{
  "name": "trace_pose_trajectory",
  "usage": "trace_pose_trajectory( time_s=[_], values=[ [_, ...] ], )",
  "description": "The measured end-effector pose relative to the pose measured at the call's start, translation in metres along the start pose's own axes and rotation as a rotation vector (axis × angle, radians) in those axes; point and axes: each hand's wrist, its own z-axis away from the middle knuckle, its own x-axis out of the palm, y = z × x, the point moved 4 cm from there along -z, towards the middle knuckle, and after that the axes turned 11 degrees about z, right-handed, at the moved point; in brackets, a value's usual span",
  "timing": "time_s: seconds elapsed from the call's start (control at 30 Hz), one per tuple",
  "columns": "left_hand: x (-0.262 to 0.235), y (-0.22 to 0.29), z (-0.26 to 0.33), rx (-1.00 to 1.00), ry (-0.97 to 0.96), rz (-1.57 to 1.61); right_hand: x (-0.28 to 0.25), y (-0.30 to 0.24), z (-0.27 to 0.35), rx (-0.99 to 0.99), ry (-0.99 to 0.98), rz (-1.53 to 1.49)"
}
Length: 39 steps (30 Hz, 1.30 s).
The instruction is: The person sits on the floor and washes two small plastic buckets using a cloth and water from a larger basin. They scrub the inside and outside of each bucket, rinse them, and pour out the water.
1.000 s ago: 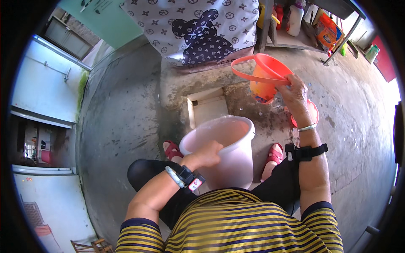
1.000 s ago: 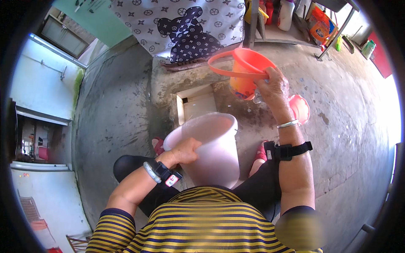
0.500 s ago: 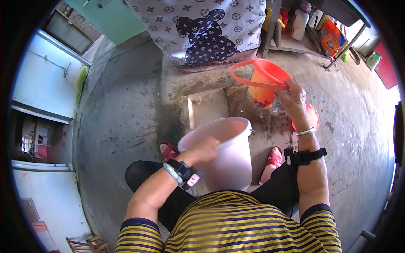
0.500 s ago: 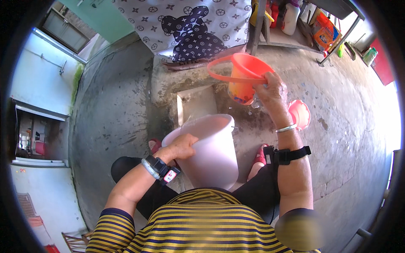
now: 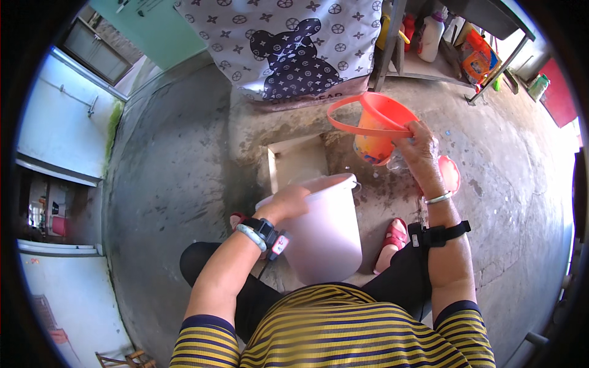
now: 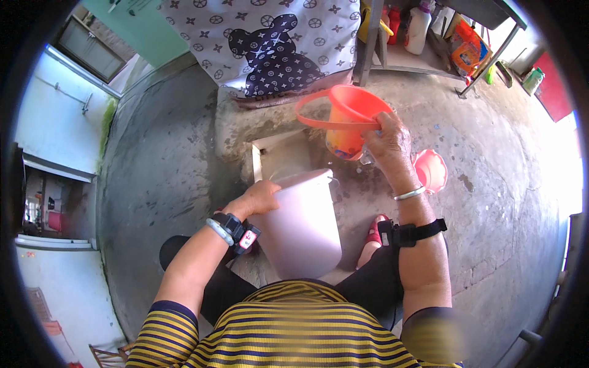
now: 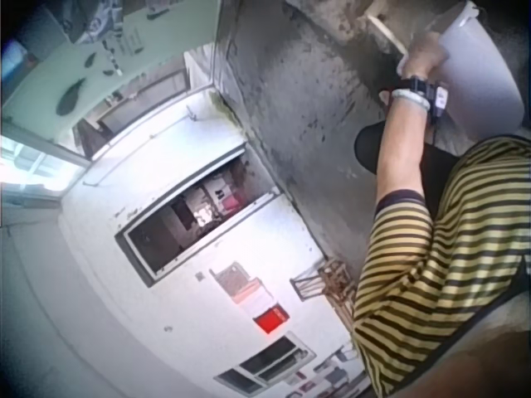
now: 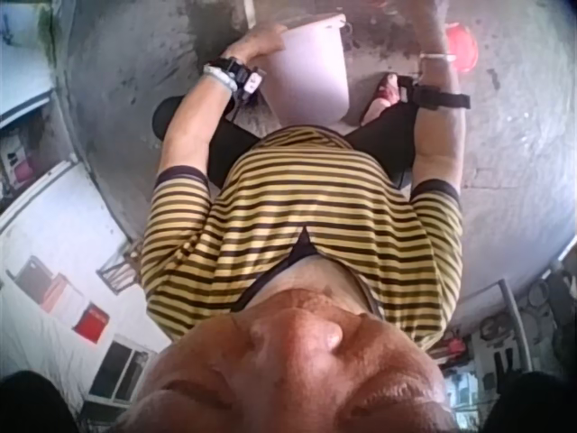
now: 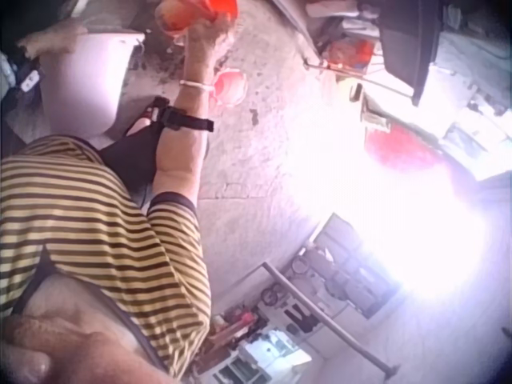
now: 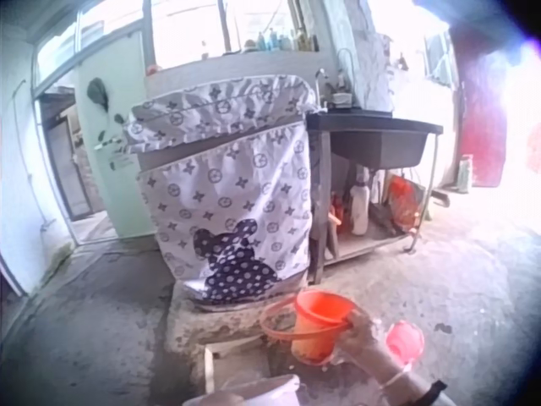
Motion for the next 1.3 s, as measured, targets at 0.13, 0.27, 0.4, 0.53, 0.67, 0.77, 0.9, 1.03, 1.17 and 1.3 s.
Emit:
trace_pose_trajectory(
  time_s=[0.13,0.27,0.4,0.53,0.67,0.77,0.9,1.03,1.17,1.3],
  values=[
    [-0.007,-0.011,-0.018,-0.002,0.011,-0.043,0.002,0.001,-0.001,0.002,-0.004,-0.008],
    [-0.012,-0.027,-0.034,-0.039,-0.015,-0.078,0.002,-0.007,-0.001,-0.030,0.005,0.014],
    [-0.005,-0.016,-0.025,0.003,-0.027,0.016,0.002,0.000,-0.001,-0.037,0.007,0.050],
    [0.021,0.012,0.028,0.128,0.002,-0.006,0.002,-0.001,-0.002,-0.063,0.009,0.049],
    [0.062,0.054,0.093,0.062,0.013,-0.007,-0.004,0.003,0.004,-0.065,0.008,0.037],
    [0.093,0.061,0.134,0.103,-0.049,0.042,-0.008,0.000,0.009,-0.048,-0.009,0.020],
    [0.115,0.068,0.152,0.156,-0.160,0.011,-0.006,0.012,0.017,-0.088,-0.029,0.068],
    [0.117,0.074,0.153,0.222,-0.163,0.055,-0.006,0.006,0.019,-0.057,-0.086,0.036],
    [0.106,0.064,0.134,0.262,-0.149,-0.015,-0.006,0.001,0.016,-0.056,-0.083,0.012],
    [0.070,0.057,0.101,0.259,0.043,-0.075,-0.003,0.002,0.013,-0.030,-0.101,0.046]
  ],
)
